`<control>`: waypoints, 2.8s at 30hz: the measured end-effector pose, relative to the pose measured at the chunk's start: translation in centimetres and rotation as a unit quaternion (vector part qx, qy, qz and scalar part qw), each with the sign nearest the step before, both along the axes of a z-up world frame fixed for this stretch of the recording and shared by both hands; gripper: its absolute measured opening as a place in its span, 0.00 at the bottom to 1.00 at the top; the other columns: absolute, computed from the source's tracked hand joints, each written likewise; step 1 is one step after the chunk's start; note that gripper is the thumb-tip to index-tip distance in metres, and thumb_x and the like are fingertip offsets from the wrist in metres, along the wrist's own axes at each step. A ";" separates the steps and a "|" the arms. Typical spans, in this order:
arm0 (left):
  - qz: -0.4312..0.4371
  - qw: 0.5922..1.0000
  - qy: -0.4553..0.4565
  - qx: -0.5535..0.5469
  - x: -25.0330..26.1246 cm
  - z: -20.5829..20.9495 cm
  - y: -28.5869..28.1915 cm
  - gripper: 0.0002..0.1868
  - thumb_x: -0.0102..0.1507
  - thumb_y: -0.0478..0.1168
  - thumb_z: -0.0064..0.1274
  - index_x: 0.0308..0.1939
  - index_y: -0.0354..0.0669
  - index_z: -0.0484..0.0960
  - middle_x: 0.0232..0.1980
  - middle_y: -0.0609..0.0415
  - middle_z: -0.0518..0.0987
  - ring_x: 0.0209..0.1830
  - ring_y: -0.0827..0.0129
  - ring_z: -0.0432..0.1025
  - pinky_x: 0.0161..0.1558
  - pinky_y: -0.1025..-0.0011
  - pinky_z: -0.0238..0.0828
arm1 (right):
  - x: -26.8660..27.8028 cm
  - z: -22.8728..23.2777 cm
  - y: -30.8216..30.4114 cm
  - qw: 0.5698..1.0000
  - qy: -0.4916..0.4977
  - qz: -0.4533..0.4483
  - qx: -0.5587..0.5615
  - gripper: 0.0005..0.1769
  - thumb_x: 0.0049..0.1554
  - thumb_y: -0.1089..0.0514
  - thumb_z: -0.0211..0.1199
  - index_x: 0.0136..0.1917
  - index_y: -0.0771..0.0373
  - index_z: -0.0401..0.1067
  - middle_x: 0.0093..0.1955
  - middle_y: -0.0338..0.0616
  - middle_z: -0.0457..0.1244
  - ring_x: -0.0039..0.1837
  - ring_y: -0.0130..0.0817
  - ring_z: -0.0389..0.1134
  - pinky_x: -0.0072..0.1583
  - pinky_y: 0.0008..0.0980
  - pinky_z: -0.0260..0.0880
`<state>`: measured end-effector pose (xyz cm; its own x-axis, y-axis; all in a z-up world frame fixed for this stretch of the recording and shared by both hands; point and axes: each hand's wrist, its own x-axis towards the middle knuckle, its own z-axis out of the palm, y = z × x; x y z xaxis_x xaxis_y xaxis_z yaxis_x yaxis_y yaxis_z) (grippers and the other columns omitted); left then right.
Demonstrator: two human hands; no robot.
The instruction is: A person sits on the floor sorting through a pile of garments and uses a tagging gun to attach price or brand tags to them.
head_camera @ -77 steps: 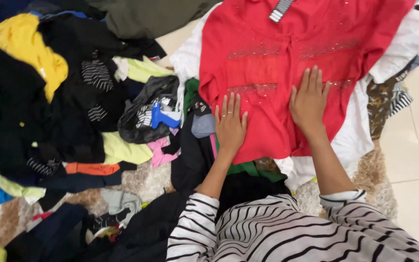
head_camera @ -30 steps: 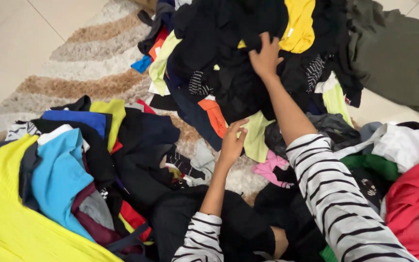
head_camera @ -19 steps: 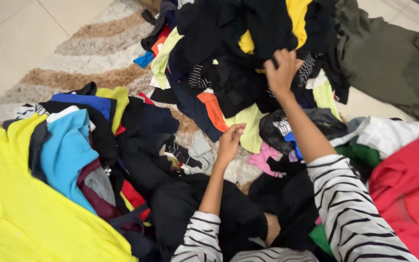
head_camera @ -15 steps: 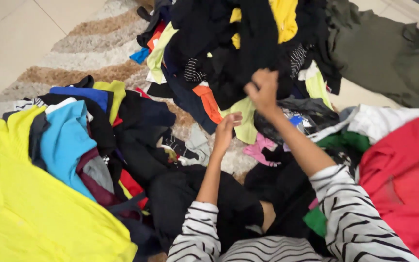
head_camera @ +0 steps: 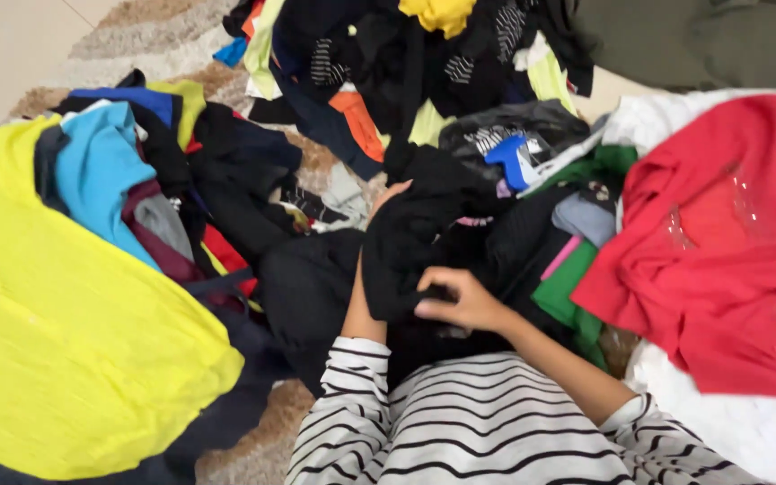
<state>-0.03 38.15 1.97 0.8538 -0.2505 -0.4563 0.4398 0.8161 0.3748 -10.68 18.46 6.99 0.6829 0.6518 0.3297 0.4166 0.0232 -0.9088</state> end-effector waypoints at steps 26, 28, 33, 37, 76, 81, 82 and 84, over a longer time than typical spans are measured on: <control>0.355 0.835 -0.118 0.404 -25.8 21.4 1.0 0.45 0.64 0.55 0.66 0.63 0.13 0.68 0.66 0.29 0.71 0.69 0.59 0.65 0.71 0.56 0.62 | 0.1 6.1 -13.3 0.865 0.282 -0.225 0.348 0.54 0.50 0.80 0.65 0.83 0.51 0.54 0.81 0.54 0.61 0.78 0.56 0.70 0.75 0.64 0.76; 0.380 0.830 -0.121 0.389 -26.2 19.3 3.0 0.39 0.63 0.53 0.62 0.63 0.18 0.70 0.67 0.35 0.72 0.69 0.61 0.67 0.71 0.62 0.66 | -1.6 11.5 -11.0 0.860 0.269 -0.254 0.350 0.50 0.44 0.80 0.61 0.78 0.56 0.58 0.74 0.52 0.64 0.74 0.51 0.70 0.72 0.50 0.77; 0.411 0.805 -0.178 0.389 -28.6 17.1 6.5 0.27 0.64 0.43 0.60 0.59 0.22 0.77 0.63 0.46 0.75 0.63 0.68 0.71 0.67 0.67 0.72 | -1.8 14.7 -9.7 0.839 0.257 -0.285 0.385 0.64 0.34 0.79 0.55 0.85 0.60 0.51 0.71 0.51 0.68 0.66 0.40 0.73 0.60 0.24 0.78; 0.507 0.740 -0.223 0.382 -31.7 16.2 8.2 0.30 0.63 0.34 0.62 0.66 0.23 0.70 0.69 0.41 0.71 0.69 0.57 0.69 0.75 0.59 0.65 | -3.5 15.1 -10.1 0.902 0.183 -0.243 0.305 0.61 0.43 0.79 0.50 0.89 0.56 0.48 0.73 0.35 0.50 0.57 0.21 0.63 0.50 0.14 0.64; 0.438 0.823 -0.148 0.330 -36.5 6.6 10.5 0.39 0.58 0.29 0.54 0.74 0.29 0.61 0.76 0.49 0.63 0.76 0.63 0.58 0.81 0.59 0.46 | 1.7 13.6 -9.3 0.942 0.113 -0.315 0.010 0.28 0.59 0.67 0.64 0.72 0.67 0.67 0.72 0.50 0.63 0.72 0.28 0.64 0.73 0.22 0.67; 0.414 0.779 0.134 0.451 -25.6 19.5 8.3 0.33 0.52 0.34 0.65 0.62 0.28 0.77 0.62 0.50 0.78 0.56 0.73 0.74 0.65 0.72 0.74 | 7.6 12.1 -8.6 0.941 0.000 -0.328 0.086 0.24 0.62 0.73 0.63 0.71 0.72 0.67 0.72 0.57 0.62 0.76 0.41 0.63 0.78 0.34 0.64; 0.377 0.756 0.162 0.511 -23.2 20.9 8.5 0.32 0.53 0.46 0.64 0.58 0.33 0.81 0.60 0.52 0.81 0.57 0.77 0.74 0.63 0.75 0.74 | 9.1 11.7 -7.9 0.933 -0.071 -0.315 0.158 0.22 0.65 0.75 0.61 0.72 0.76 0.64 0.73 0.62 0.60 0.77 0.46 0.61 0.79 0.39 0.61; 0.328 0.729 0.199 0.567 -19.7 20.7 9.4 0.34 0.53 0.58 0.62 0.55 0.39 0.84 0.59 0.54 0.83 0.58 0.81 0.75 0.61 0.78 0.75 | 10.8 10.7 -7.0 0.918 -0.133 -0.302 0.219 0.21 0.68 0.77 0.59 0.73 0.80 0.62 0.74 0.66 0.57 0.77 0.52 0.58 0.80 0.45 0.57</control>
